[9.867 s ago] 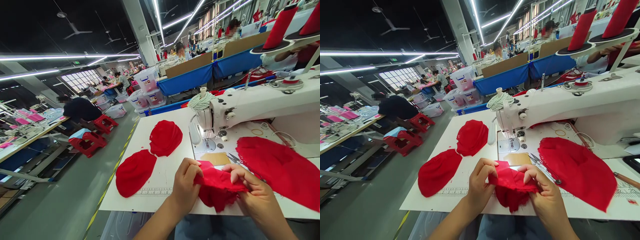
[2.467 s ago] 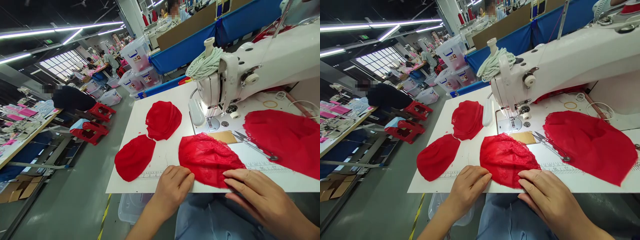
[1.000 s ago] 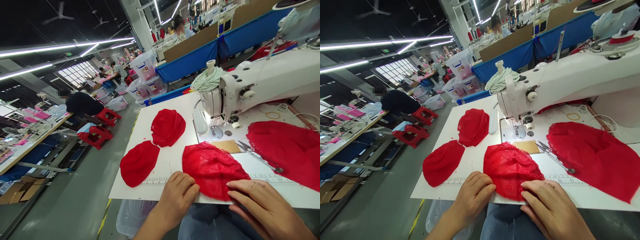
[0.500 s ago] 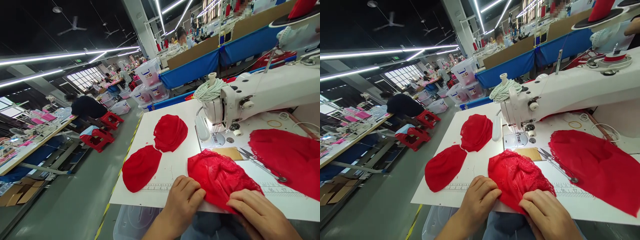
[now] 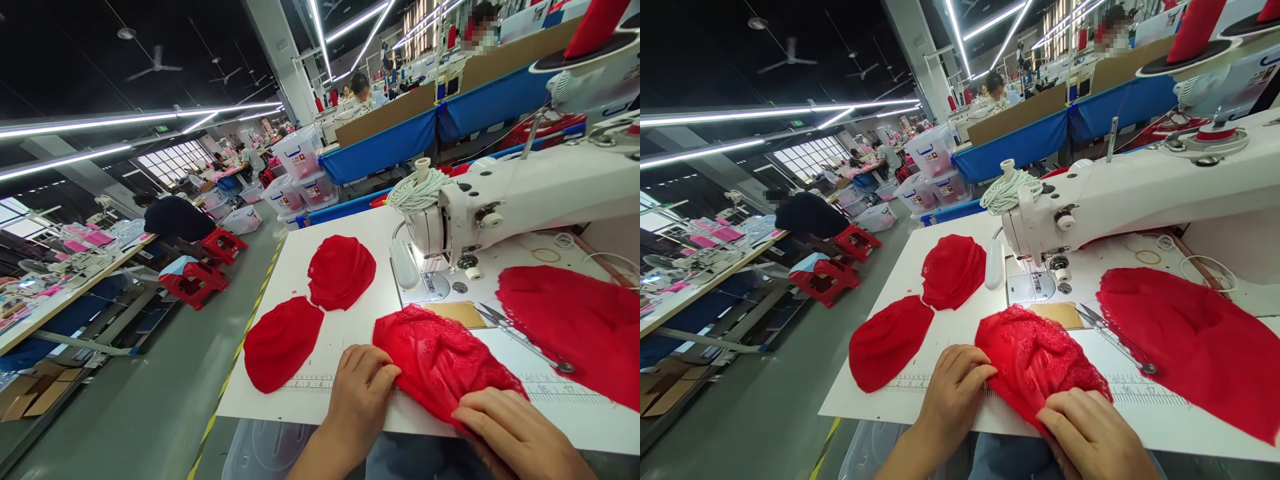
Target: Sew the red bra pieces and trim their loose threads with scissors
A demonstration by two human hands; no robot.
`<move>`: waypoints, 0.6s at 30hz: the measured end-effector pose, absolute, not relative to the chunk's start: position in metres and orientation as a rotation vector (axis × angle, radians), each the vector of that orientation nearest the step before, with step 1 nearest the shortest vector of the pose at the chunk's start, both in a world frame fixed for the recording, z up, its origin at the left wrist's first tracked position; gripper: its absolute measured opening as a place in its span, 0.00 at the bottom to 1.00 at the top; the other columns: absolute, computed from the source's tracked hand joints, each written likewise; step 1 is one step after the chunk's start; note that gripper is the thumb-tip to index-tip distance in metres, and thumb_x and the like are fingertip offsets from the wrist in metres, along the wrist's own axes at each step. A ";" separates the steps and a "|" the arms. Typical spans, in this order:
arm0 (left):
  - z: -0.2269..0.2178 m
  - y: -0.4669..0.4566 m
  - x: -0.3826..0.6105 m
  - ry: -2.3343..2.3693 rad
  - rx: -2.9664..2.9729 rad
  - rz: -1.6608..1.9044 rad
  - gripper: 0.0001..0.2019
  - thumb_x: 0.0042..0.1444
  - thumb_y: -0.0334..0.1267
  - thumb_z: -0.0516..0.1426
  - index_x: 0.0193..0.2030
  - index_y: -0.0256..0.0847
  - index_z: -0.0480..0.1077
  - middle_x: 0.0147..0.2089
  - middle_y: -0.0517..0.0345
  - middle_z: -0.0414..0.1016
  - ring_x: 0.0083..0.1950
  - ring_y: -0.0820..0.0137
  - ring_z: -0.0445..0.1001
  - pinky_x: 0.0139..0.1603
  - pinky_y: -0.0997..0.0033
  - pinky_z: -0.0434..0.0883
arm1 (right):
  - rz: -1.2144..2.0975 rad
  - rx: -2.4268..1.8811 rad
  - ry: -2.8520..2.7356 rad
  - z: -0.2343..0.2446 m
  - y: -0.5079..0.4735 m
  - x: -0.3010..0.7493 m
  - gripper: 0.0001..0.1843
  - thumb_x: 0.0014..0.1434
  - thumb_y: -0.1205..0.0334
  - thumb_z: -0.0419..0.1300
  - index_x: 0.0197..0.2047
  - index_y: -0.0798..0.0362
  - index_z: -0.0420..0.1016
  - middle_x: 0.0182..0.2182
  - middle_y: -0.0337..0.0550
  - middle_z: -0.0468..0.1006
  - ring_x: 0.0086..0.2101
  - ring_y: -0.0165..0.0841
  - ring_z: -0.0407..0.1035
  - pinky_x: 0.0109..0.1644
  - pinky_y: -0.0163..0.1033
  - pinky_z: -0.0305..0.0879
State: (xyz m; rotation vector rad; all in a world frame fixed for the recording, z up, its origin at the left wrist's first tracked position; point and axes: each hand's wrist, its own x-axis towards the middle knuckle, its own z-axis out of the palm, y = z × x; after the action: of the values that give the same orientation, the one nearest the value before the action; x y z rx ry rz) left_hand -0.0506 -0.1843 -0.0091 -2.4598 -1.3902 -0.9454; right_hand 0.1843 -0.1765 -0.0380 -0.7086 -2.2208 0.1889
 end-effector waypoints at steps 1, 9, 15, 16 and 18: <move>-0.008 -0.184 -0.051 -1.397 -2.469 -0.937 0.11 0.60 0.22 0.51 0.40 0.39 0.71 0.36 0.55 0.76 0.39 0.68 0.72 0.41 0.65 0.71 | 0.197 -0.711 -2.212 -0.038 -0.176 0.184 0.09 0.67 0.66 0.52 0.42 0.50 0.74 0.32 0.43 0.81 0.30 0.32 0.75 0.34 0.35 0.69; -0.001 -0.182 -0.056 -1.412 -2.490 -0.896 0.11 0.58 0.23 0.52 0.41 0.41 0.72 0.37 0.55 0.78 0.43 0.65 0.73 0.45 0.60 0.73 | 0.241 -0.720 -2.137 -0.032 -0.175 0.184 0.11 0.65 0.70 0.50 0.42 0.48 0.71 0.32 0.41 0.81 0.32 0.33 0.78 0.37 0.35 0.72; 0.004 -0.179 -0.057 -1.438 -2.477 -0.946 0.11 0.60 0.24 0.52 0.43 0.41 0.71 0.36 0.56 0.78 0.43 0.64 0.74 0.47 0.60 0.73 | 0.212 -0.785 -2.102 -0.043 -0.174 0.192 0.10 0.65 0.66 0.53 0.48 0.48 0.70 0.37 0.39 0.83 0.36 0.34 0.79 0.42 0.33 0.73; 0.004 -0.178 -0.057 -1.440 -2.475 -0.943 0.11 0.60 0.24 0.53 0.43 0.41 0.71 0.36 0.56 0.78 0.43 0.64 0.74 0.47 0.60 0.73 | 0.223 -0.787 -2.103 -0.044 -0.174 0.193 0.11 0.65 0.66 0.53 0.49 0.48 0.70 0.37 0.39 0.83 0.36 0.34 0.79 0.42 0.33 0.73; 0.003 -0.176 -0.058 -1.444 -2.471 -0.907 0.11 0.59 0.23 0.53 0.43 0.42 0.71 0.38 0.55 0.77 0.45 0.64 0.74 0.49 0.58 0.73 | 0.239 -0.778 -2.119 -0.043 -0.174 0.194 0.12 0.64 0.68 0.53 0.49 0.48 0.70 0.37 0.40 0.82 0.36 0.33 0.79 0.42 0.33 0.73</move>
State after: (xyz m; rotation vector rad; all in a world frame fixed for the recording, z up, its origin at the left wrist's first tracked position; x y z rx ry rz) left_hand -0.0584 -0.1762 0.0034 -2.4706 -1.4437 -0.9070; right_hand 0.1936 -0.1737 -0.0432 -0.7780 -2.1191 0.2387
